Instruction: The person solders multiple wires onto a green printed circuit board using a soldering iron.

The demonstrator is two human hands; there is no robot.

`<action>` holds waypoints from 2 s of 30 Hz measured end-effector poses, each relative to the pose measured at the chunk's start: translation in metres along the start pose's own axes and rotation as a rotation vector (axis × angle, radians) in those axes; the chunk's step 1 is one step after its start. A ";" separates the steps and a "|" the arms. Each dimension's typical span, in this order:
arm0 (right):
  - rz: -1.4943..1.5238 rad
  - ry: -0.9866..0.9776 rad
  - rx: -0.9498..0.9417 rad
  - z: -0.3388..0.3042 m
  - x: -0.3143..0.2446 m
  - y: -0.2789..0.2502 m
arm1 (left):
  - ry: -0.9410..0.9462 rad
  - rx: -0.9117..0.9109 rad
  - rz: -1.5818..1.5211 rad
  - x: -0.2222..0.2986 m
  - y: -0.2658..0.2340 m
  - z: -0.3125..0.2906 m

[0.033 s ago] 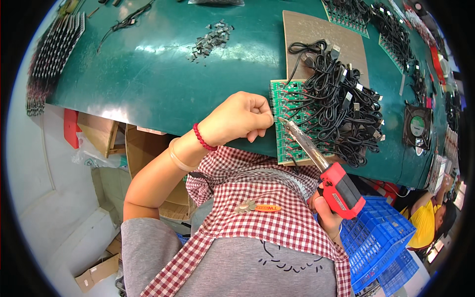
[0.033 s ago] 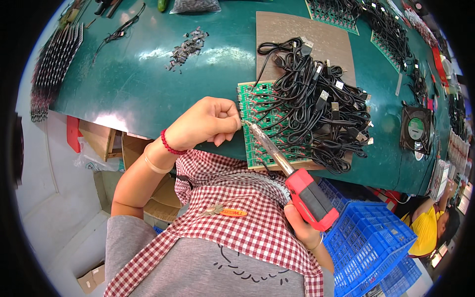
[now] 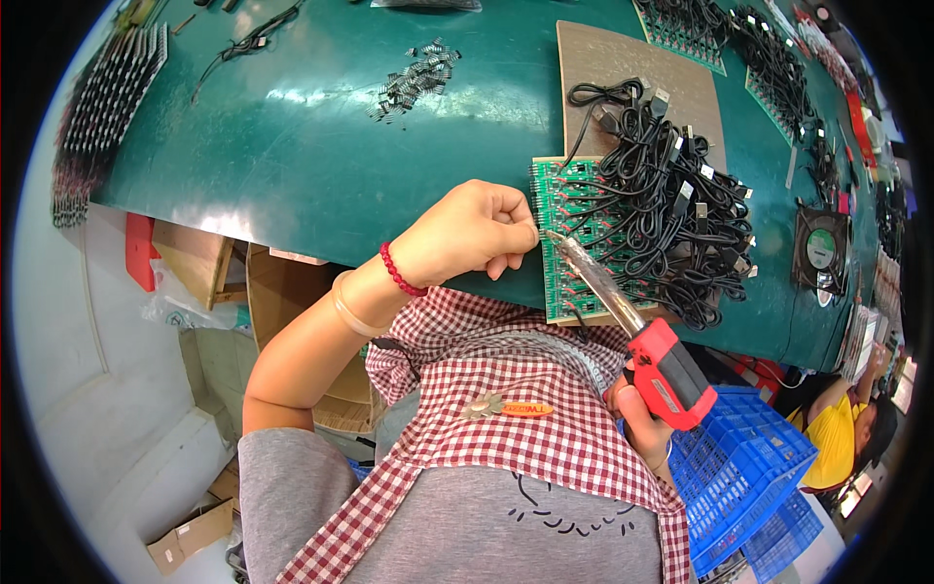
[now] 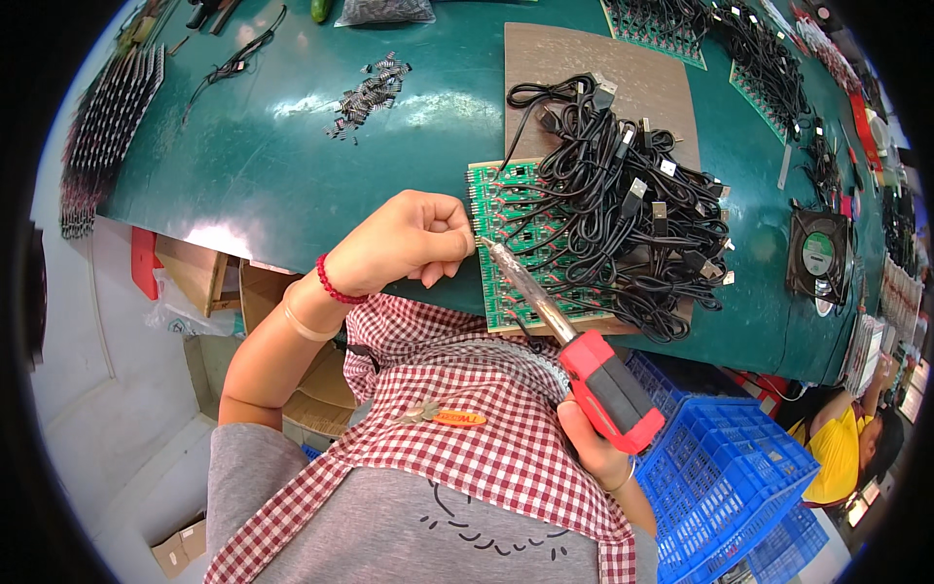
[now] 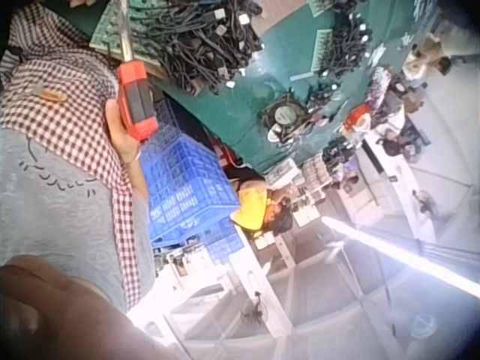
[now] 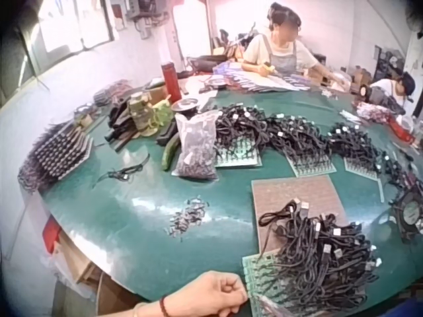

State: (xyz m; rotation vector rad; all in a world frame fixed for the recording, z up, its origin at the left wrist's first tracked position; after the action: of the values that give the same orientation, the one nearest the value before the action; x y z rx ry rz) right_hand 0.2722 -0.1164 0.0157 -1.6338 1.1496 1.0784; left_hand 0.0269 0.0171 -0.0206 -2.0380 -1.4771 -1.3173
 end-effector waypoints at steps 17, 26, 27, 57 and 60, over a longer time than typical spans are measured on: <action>-0.054 -0.031 0.047 0.000 0.001 -0.005 | 0.280 1.031 1.192 0.051 -0.098 -0.034; 0.311 0.039 0.104 0.006 -0.022 -0.003 | 0.267 0.965 1.330 0.046 -0.102 -0.024; 0.311 0.040 0.105 0.007 -0.021 -0.003 | 0.267 0.964 1.330 0.047 -0.104 -0.023; 0.318 -0.050 0.060 0.007 -0.016 -0.004 | 0.413 0.918 0.847 0.051 -0.100 -0.042; 0.340 -0.122 0.073 0.018 -0.030 0.003 | 0.370 0.401 0.212 0.049 -0.056 -0.045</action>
State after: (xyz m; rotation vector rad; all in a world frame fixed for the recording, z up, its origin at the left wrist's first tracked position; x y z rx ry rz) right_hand 0.2598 -0.0934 0.0389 -1.3256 1.3999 1.3131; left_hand -0.0416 0.0394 0.0288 -1.5494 -1.2038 -1.1279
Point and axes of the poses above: each hand's wrist, its own z-axis towards the middle knuckle, its own y-axis out of the palm, x = y × z, the point moved 5 cm from there along z, towards the middle knuckle, and after that the axes turned 3 degrees about -x, right-handed, at the moved point
